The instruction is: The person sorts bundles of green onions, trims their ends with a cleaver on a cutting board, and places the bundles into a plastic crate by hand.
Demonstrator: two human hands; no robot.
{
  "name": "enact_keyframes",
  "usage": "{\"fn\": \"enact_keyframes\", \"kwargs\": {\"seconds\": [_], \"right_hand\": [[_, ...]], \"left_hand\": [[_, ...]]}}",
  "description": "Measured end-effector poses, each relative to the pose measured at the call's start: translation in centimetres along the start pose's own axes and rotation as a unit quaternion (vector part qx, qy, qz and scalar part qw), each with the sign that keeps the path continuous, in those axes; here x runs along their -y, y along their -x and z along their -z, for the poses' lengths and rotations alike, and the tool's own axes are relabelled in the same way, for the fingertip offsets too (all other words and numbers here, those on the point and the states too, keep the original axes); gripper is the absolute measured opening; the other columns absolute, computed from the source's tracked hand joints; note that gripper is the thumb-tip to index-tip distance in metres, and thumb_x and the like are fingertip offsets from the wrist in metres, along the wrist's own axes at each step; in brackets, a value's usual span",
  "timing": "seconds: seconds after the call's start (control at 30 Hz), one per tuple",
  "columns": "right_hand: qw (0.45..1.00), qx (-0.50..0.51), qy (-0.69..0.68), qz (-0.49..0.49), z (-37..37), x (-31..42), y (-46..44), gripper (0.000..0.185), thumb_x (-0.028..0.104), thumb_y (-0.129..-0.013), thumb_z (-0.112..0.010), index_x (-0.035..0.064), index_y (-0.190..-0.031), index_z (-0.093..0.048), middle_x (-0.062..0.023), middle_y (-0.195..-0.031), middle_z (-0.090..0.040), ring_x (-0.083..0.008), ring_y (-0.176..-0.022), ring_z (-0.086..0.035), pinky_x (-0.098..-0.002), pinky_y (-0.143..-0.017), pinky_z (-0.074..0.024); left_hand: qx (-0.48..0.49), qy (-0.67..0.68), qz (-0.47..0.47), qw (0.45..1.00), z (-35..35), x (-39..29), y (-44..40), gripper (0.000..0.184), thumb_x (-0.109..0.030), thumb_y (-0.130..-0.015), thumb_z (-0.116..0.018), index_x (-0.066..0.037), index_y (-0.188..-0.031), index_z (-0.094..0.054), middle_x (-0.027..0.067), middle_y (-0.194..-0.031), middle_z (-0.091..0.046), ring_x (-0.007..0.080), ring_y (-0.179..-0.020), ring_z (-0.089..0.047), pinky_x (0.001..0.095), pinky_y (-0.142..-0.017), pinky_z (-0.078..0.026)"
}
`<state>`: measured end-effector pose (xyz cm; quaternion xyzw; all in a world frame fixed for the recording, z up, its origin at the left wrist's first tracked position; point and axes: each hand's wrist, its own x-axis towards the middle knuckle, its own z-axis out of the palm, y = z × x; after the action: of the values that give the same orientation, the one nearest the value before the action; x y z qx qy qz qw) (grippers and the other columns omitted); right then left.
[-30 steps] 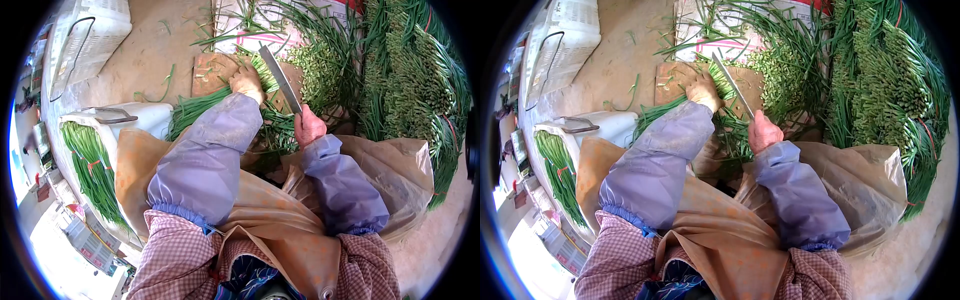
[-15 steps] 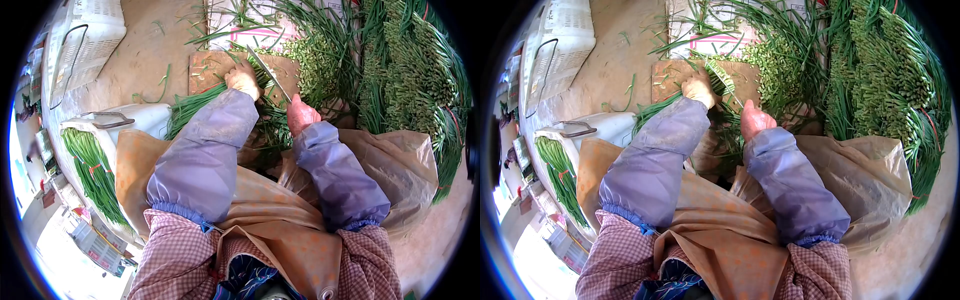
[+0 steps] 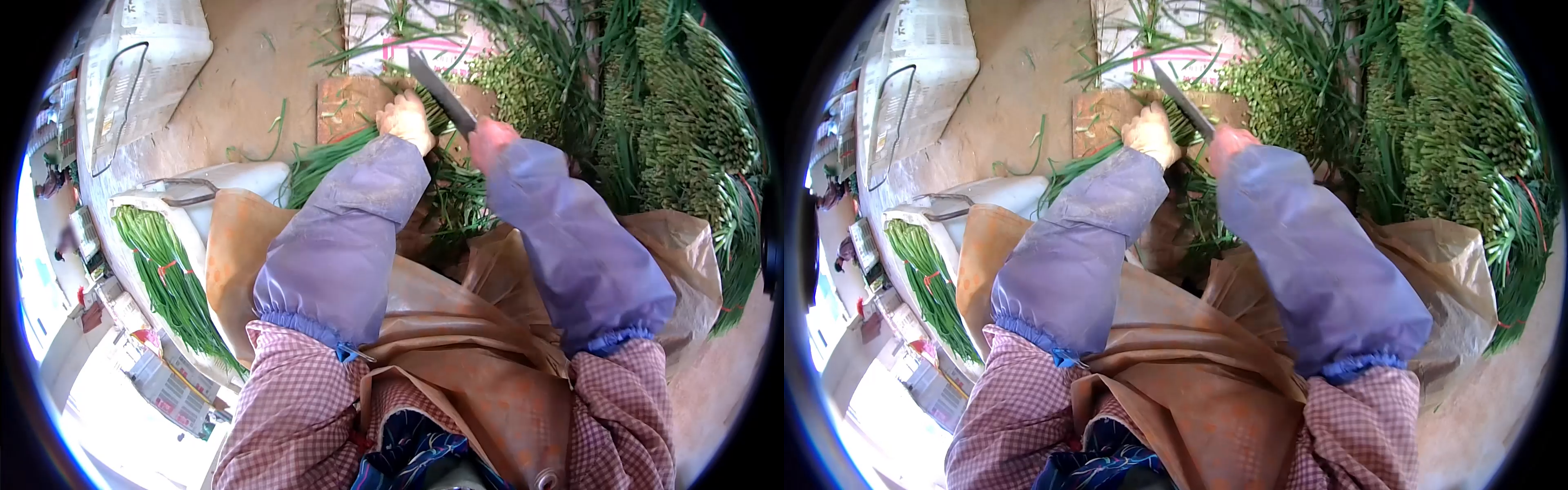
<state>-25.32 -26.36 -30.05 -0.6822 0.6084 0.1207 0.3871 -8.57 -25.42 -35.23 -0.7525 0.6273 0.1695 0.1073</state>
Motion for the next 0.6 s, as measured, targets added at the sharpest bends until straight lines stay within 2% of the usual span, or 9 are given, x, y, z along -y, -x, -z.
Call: {"fn": "enact_keyframes", "kwargs": {"seconds": [0.07, 0.13, 0.17, 0.2, 0.27, 0.37, 0.43, 0.5, 0.6], "right_hand": [[0.994, 0.043, 0.082, 0.052, -0.9, -0.6, 0.5, 0.019, 0.021, -0.089, -0.058, 0.0048, -0.096, -0.066, -0.0229, -0.092, -0.068, -0.0425, -0.09, -0.066, -0.0504, -0.081, -0.0519], [0.997, 0.022, 0.028, 0.068, -2.2, -1.1, -0.5, 0.018, 0.02, -0.089, -0.058, 0.0055, -0.095, -0.066, -0.0234, -0.091, -0.068, -0.0424, -0.09, -0.066, -0.05, -0.079, -0.0525], [0.993, -0.114, 0.012, 0.038, -3.8, 0.5, -1.1, 0.012, 0.015, -0.087, -0.059, 0.0049, -0.089, -0.065, -0.022, -0.087, -0.069, -0.0417, -0.088, -0.066, -0.0492, -0.077, -0.0532], [0.994, -0.108, -0.016, 0.013, -3.5, 1.1, -2.0, 0.009, 0.012, -0.087, -0.057, 0.0066, -0.081, -0.06, -0.0182, -0.078, -0.066, -0.0395, -0.08, -0.065, -0.0497, -0.071, -0.0523], [0.993, -0.091, 0.005, 0.08, -5.2, 0.1, -5.3, 0.016, 0.015, -0.081, -0.067, 0.0043, -0.093, -0.063, -0.0208, -0.089, -0.068, -0.0396, -0.089, -0.067, -0.0468, -0.077, -0.0538], [0.958, -0.13, 0.113, 0.227, -6.3, -4.3, -4.9, 0.014, 0.014, -0.091, -0.051, 0.0061, -0.095, -0.061, -0.0192, -0.08, -0.067, -0.0389, -0.078, -0.066, -0.0529, -0.071, -0.0501], [0.991, -0.09, 0.02, 0.101, -5.0, -3.6, -0.9, 0.013, 0.014, -0.091, -0.052, 0.0045, -0.097, -0.06, -0.0219, -0.082, -0.067, -0.042, -0.08, -0.065, -0.0539, -0.073, -0.0497], [0.997, -0.059, -0.037, -0.018, -4.1, -2.4, 2.9, 0.013, 0.013, -0.092, -0.053, 0.003, -0.098, -0.058, -0.0245, -0.085, -0.067, -0.045, -0.082, -0.064, -0.0549, -0.075, -0.0494], [0.998, -0.021, -0.026, -0.059, -5.1, -1.4, 1.8, 0.016, 0.016, -0.095, -0.05, 0.002, -0.1, -0.057, -0.0268, -0.088, -0.066, -0.0481, -0.087, -0.063, -0.0549, -0.076, -0.0496]], "left_hand": [[-0.009, -0.008, -0.019, 1.0, 0.1, -0.1, 0.7, 0.051, -0.019, -0.069, -0.075, -0.003, -0.112, -0.052, 0.0122, -0.106, -0.062, 0.0294, -0.101, -0.063, 0.046, -0.085, -0.047], [-0.001, 0.009, -0.013, 1.0, 0.3, -0.1, 0.3, 0.05, -0.019, -0.069, -0.075, -0.002, -0.111, -0.053, 0.0134, -0.106, -0.062, 0.0305, -0.1, -0.064, 0.0455, -0.085, -0.048], [0.008, 0.005, -0.013, 1.0, -0.4, 0.0, 0.1, 0.049, -0.018, -0.069, -0.074, -0.003, -0.111, -0.053, 0.0139, -0.107, -0.062, 0.0307, -0.101, -0.064, 0.0453, -0.085, -0.048], [0.01, 0.001, -0.013, 1.0, -0.5, 0.2, -0.3, 0.048, -0.017, -0.07, -0.073, -0.003, -0.111, -0.053, 0.0143, -0.108, -0.062, 0.0309, -0.102, -0.064, 0.0451, -0.085, -0.048], [0.007, -0.005, -0.006, 1.0, -0.8, 0.5, -0.7, 0.052, -0.02, -0.068, -0.076, -0.004, -0.112, -0.052, 0.0143, -0.11, -0.062, 0.0309, -0.103, -0.064, 0.0452, -0.086, -0.048], [0.032, 0.004, 0.008, 0.999, 1.0, -0.2, -0.6, 0.062, -0.026, -0.065, -0.082, -0.005, -0.115, -0.051, 0.0137, -0.112, -0.062, 0.0307, -0.104, -0.064, 0.0454, -0.087, -0.048], [0.061, 0.008, 0.014, 0.998, 1.7, -0.3, 0.2, 0.078, -0.035, -0.058, -0.089, -0.005, -0.118, -0.049, 0.0129, -0.113, -0.062, 0.0306, -0.105, -0.063, 0.0454, -0.09, -0.048], [0.061, 0.018, 0.003, 0.998, 1.9, -0.3, 0.4, 0.078, -0.035, -0.058, -0.089, -0.005, -0.117, -0.049, 0.0131, -0.113, -0.062, 0.031, -0.106, -0.063, 0.0453, -0.09, -0.048], [0.051, 0.013, -0.004, 0.999, 1.4, 0.0, 0.4, 0.079, -0.034, -0.056, -0.089, -0.004, -0.118, -0.049, 0.0142, -0.112, -0.061, 0.0322, -0.105, -0.062, 0.0463, -0.089, -0.048]]}}
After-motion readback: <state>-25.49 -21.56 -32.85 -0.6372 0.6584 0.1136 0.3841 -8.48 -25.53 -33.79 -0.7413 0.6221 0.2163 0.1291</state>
